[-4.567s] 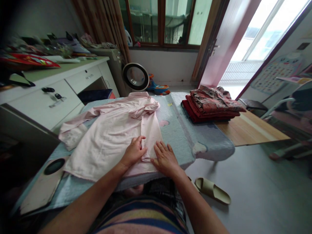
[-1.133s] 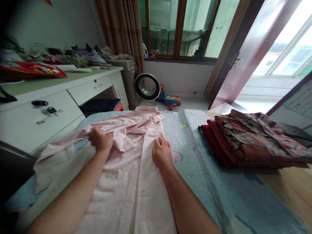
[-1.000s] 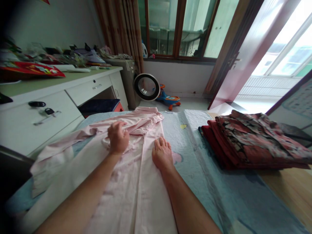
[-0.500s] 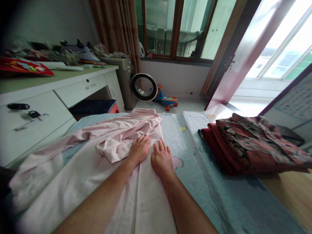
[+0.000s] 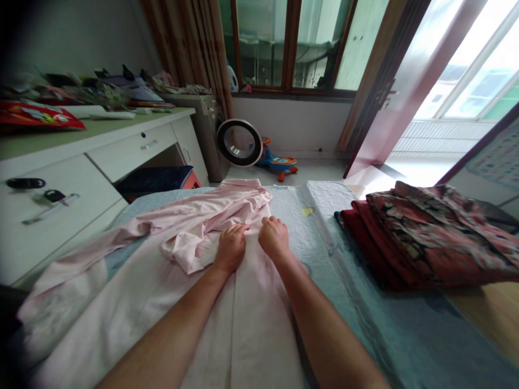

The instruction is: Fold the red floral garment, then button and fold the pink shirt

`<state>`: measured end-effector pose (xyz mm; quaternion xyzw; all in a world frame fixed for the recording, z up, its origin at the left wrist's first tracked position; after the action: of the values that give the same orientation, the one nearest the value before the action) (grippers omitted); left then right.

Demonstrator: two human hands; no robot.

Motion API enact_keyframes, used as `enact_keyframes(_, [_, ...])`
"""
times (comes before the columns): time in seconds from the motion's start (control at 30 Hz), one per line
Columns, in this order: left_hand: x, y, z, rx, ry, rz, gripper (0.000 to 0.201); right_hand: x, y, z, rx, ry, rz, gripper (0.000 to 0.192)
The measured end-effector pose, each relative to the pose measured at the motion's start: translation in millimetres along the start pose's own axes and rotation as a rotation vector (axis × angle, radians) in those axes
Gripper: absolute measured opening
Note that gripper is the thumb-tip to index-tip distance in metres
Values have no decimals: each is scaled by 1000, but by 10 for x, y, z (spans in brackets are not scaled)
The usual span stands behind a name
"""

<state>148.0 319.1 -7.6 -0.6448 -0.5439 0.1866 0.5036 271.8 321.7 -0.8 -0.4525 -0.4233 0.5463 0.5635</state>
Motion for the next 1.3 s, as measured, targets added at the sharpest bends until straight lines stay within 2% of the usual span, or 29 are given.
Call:
enact_keyframes(0.1, [15, -58, 32, -9, -24, -42, 34, 43, 94, 84, 81, -87, -111, 33])
enact_keyframes(0.2, [27, -35, 60, 40, -50, -42, 29, 58, 267, 128, 97, -159, -86, 33])
enact_keyframes(0.4, [9, 117, 43, 245, -50, 34, 32, 160, 382, 0, 58, -92, 0, 52])
enact_keyframes(0.53, [90, 114, -19, 335, -52, 134, 31, 206, 395, -104, 70, -31, 21, 56])
enact_keyframes(0.63, [344, 62, -49, 377, -80, 233, 24, 201, 353, -191, 81, 44, -35, 52])
enact_keyframes(0.67, [474, 21, -75, 366, -77, 226, 23, 193, 333, -212, 82, 67, -57, 51])
enact_keyframes(0.73, [780, -57, -213, 308, 22, 158, 23, 176, 286, -218, 81, 82, -102, 47])
enact_keyframes(0.8, [1092, -62, -295, 258, 94, 108, 24, 168, 224, -205, 91, 70, -147, 39])
enact_keyframes(0.87, [1381, 44, -311, 220, 133, 129, 30, 171, 162, -247, 113, 95, -186, 33])
enact_keyframes(0.97, [1720, 324, -179, 198, 64, 274, 34, 193, 104, -386, 137, 185, -214, 31])
enact_keyframes(1.07, [1906, 492, -88, 192, 4, 345, 27, 223, 100, -463, 151, 220, -206, 30])
enact_keyframes(1.13, [1958, 556, -64, 183, -23, 373, 29, 233, 111, -475, 162, 219, -198, 29])
enact_keyframes(1.23, [2001, 568, -45, 163, -62, 374, 39, 228, 117, -469, 182, 214, -197, 28])
enact_keyframes(1.3, [2036, 537, -12, 144, -94, 366, 33, 215, 104, -473, 190, 222, -212, 28])
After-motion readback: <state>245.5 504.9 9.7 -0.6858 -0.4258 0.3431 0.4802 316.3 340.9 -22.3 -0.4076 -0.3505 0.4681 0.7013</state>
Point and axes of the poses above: each hand's wrist, its own x-axis towards the middle knuckle, its own y-axis out of the palm, z = x × y, the point moved 10 cm from there along x, towards the middle knuckle, and after that the axes turned 5 degrees about z, right-handed, at the moved point
